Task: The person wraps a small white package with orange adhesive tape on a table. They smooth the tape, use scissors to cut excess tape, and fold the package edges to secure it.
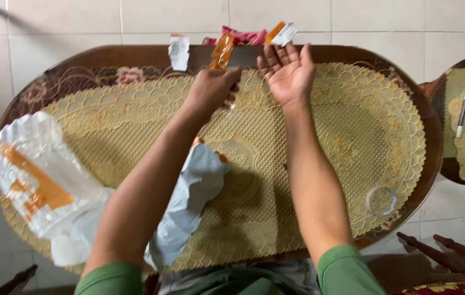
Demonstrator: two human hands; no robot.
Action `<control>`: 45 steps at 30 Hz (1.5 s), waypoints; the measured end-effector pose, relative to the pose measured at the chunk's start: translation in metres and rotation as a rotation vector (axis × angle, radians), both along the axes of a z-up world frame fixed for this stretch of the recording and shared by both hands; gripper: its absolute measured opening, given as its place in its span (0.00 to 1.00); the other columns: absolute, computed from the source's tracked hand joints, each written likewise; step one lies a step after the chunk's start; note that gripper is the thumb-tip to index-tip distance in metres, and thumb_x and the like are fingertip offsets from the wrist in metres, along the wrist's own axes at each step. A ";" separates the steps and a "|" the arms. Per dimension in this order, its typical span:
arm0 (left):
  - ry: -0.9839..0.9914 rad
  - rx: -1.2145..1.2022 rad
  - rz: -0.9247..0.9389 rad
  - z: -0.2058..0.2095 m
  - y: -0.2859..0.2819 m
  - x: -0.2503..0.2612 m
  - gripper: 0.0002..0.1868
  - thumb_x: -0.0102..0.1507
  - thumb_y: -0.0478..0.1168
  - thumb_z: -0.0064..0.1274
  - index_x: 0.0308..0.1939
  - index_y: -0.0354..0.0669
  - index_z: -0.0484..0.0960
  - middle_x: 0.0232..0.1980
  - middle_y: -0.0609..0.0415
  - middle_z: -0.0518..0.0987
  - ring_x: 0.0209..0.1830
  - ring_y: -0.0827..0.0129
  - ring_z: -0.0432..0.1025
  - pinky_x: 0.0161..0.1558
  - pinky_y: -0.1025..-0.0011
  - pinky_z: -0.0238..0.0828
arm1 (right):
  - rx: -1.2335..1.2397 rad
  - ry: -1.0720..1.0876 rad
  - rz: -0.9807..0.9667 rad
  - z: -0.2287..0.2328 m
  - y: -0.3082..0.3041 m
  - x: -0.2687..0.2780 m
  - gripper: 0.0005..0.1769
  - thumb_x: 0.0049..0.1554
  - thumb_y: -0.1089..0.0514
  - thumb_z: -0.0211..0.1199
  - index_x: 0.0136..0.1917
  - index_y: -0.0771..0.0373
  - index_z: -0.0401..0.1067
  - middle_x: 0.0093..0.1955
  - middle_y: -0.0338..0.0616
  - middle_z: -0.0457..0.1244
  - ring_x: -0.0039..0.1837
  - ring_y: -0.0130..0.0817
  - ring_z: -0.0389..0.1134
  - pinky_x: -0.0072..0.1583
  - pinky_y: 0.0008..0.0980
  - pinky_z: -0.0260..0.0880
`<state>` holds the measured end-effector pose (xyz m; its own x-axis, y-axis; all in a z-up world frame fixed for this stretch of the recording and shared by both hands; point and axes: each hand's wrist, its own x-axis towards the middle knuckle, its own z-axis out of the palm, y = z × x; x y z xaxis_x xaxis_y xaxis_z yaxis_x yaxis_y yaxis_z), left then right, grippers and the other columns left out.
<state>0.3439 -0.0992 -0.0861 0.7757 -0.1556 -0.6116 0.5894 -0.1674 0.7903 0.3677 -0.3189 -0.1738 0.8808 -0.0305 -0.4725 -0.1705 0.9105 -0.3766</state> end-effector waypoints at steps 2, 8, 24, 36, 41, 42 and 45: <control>-0.006 0.100 0.028 -0.020 -0.036 0.038 0.28 0.63 0.61 0.59 0.35 0.35 0.83 0.26 0.56 0.76 0.22 0.71 0.70 0.23 0.70 0.67 | 0.017 -0.001 -0.007 0.004 0.005 -0.003 0.37 0.65 0.35 0.42 0.69 0.70 0.59 0.60 0.56 0.62 0.60 0.48 0.68 0.64 0.56 0.71; 0.057 -0.433 0.198 -0.070 -0.081 0.065 0.22 0.60 0.54 0.61 0.51 0.43 0.86 0.26 0.59 0.77 0.18 0.75 0.67 0.19 0.74 0.64 | 0.089 -0.113 0.066 0.006 0.006 -0.021 0.36 0.67 0.33 0.42 0.71 0.65 0.60 0.62 0.49 0.60 0.62 0.44 0.67 0.65 0.53 0.70; -0.141 -0.212 0.454 -0.064 -0.116 0.095 0.12 0.63 0.41 0.54 0.44 0.34 0.80 0.32 0.44 0.87 0.20 0.72 0.81 0.18 0.71 0.76 | -0.519 0.021 0.260 -0.006 -0.005 -0.051 0.30 0.67 0.41 0.55 0.67 0.69 0.65 0.58 0.45 0.64 0.50 0.37 0.70 0.51 0.42 0.75; -0.030 -0.138 -0.103 -0.071 -0.082 0.094 0.13 0.64 0.30 0.55 0.53 0.29 0.80 0.34 0.43 0.86 0.20 0.71 0.80 0.18 0.73 0.78 | -1.506 -0.101 0.227 -0.003 -0.032 -0.049 0.13 0.68 0.58 0.57 0.64 0.63 0.73 0.55 0.45 0.69 0.45 0.31 0.71 0.43 0.30 0.76; -0.068 0.007 -0.123 -0.081 -0.088 0.094 0.18 0.61 0.28 0.54 0.56 0.33 0.79 0.34 0.46 0.85 0.17 0.74 0.76 0.16 0.74 0.76 | -2.074 -0.492 0.408 -0.010 -0.034 -0.032 0.22 0.58 0.70 0.59 0.65 0.62 0.73 0.54 0.45 0.65 0.48 0.36 0.71 0.46 0.30 0.76; -0.066 0.025 -0.122 -0.081 -0.089 0.094 0.18 0.61 0.28 0.54 0.55 0.32 0.79 0.34 0.46 0.85 0.17 0.74 0.76 0.15 0.74 0.76 | -2.057 -0.383 0.538 -0.009 -0.032 -0.027 0.23 0.57 0.71 0.58 0.65 0.62 0.73 0.53 0.46 0.64 0.45 0.37 0.70 0.42 0.32 0.76; -0.103 0.101 -0.153 -0.084 -0.087 0.096 0.17 0.59 0.28 0.53 0.53 0.33 0.80 0.34 0.46 0.85 0.18 0.72 0.78 0.16 0.72 0.77 | -2.049 -0.265 0.650 -0.002 -0.024 -0.017 0.20 0.58 0.69 0.59 0.63 0.60 0.74 0.51 0.45 0.62 0.44 0.38 0.70 0.43 0.36 0.75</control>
<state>0.4396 -0.1862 -0.1698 0.8071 -0.2187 -0.5484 0.4675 -0.3304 0.8199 0.3502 -0.3429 -0.1759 0.9957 0.0512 -0.0771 0.0005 -0.8358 -0.5491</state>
